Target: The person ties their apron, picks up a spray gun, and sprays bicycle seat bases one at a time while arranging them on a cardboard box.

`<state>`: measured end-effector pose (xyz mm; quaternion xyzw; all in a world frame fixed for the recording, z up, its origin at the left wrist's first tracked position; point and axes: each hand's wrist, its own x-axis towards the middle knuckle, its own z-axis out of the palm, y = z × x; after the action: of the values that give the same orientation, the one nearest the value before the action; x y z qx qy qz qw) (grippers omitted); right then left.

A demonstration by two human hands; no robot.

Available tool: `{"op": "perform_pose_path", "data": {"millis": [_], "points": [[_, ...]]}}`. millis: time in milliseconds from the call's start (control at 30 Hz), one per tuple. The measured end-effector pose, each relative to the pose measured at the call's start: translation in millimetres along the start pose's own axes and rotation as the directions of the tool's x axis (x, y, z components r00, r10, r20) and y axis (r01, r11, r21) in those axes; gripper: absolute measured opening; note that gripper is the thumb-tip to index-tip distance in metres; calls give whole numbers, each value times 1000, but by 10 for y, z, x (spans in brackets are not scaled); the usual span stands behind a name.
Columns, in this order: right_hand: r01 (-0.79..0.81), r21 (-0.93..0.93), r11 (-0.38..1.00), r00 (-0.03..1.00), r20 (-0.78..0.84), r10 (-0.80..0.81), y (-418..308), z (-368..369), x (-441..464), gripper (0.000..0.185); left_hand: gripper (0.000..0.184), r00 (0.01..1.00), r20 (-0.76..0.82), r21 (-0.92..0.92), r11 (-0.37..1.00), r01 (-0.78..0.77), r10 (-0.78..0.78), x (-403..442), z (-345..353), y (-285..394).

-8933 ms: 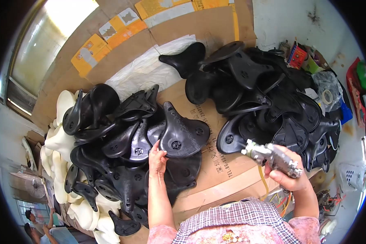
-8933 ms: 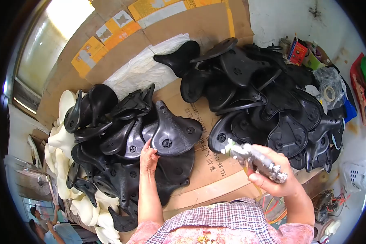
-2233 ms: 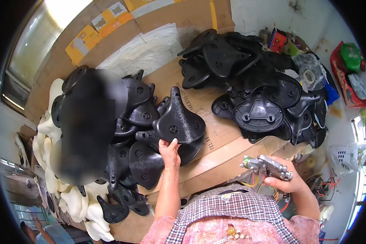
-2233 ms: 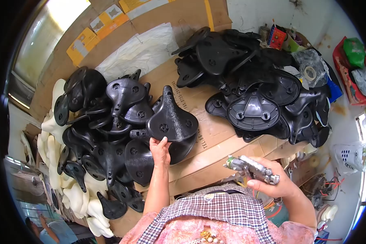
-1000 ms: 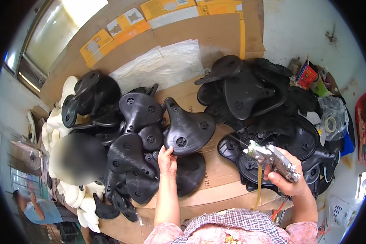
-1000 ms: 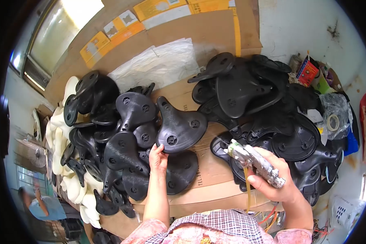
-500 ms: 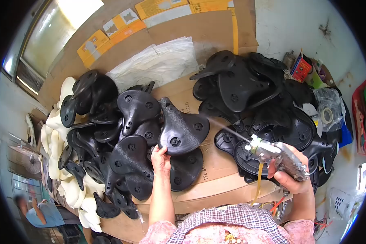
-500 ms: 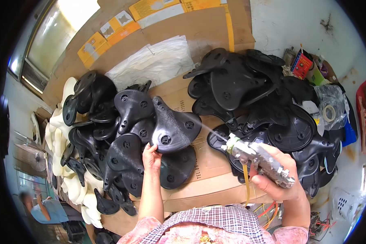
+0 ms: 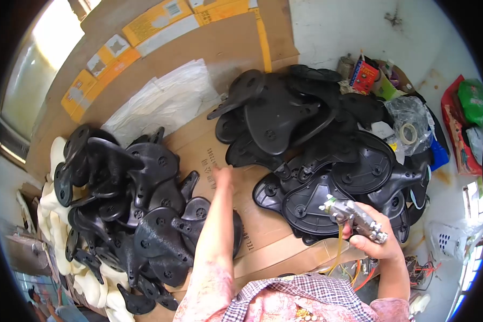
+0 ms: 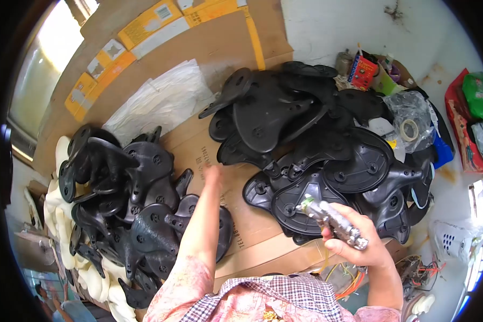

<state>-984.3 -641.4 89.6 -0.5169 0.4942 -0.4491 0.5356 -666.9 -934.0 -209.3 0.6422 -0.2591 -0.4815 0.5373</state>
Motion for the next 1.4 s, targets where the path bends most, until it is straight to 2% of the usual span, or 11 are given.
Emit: {"op": "perform_pose_path", "data": {"millis": [67,200,367,500,633,733,967,1133,1267,1333,1400], "points": [[48,-129,990,996,77,-38,-40,-28,35,63,60,681,196,588,471,-657,705,-278,197,289],[106,-168,980,988,132,-84,-49,5,114,60,59,757,573,265,802,-535,315,-359,62,526],[121,-168,978,983,156,-95,-11,208,235,58,41,397,713,456,49,-889,577,-391,-84,402],[114,-164,980,975,209,-78,-105,339,205,59,27,255,600,284,96,-954,758,-479,-229,837],[123,-210,970,966,250,-68,11,394,85,58,25,591,433,278,523,-806,681,-786,-921,1239],[96,-262,960,951,310,-10,122,467,55,56,26,877,268,-243,909,-338,398,-911,-1399,1148],[357,-218,909,930,170,-325,-192,660,99,57,18,984,162,-353,936,-7,68,-1270,-1905,685],[319,-188,929,927,266,-264,-99,607,-52,57,18,995,98,-432,901,41,2,-1318,-2109,702],[159,-207,965,952,291,-94,-3,451,-196,61,44,967,-164,-818,522,-243,193,-1220,-2134,985],[71,-83,994,994,90,-64,116,390,-260,63,47,981,83,-879,477,-12,177,-883,-1897,768],[-10,-103,995,996,90,20,98,292,-238,71,34,976,218,-653,742,150,-5,-542,-1310,442]]}}
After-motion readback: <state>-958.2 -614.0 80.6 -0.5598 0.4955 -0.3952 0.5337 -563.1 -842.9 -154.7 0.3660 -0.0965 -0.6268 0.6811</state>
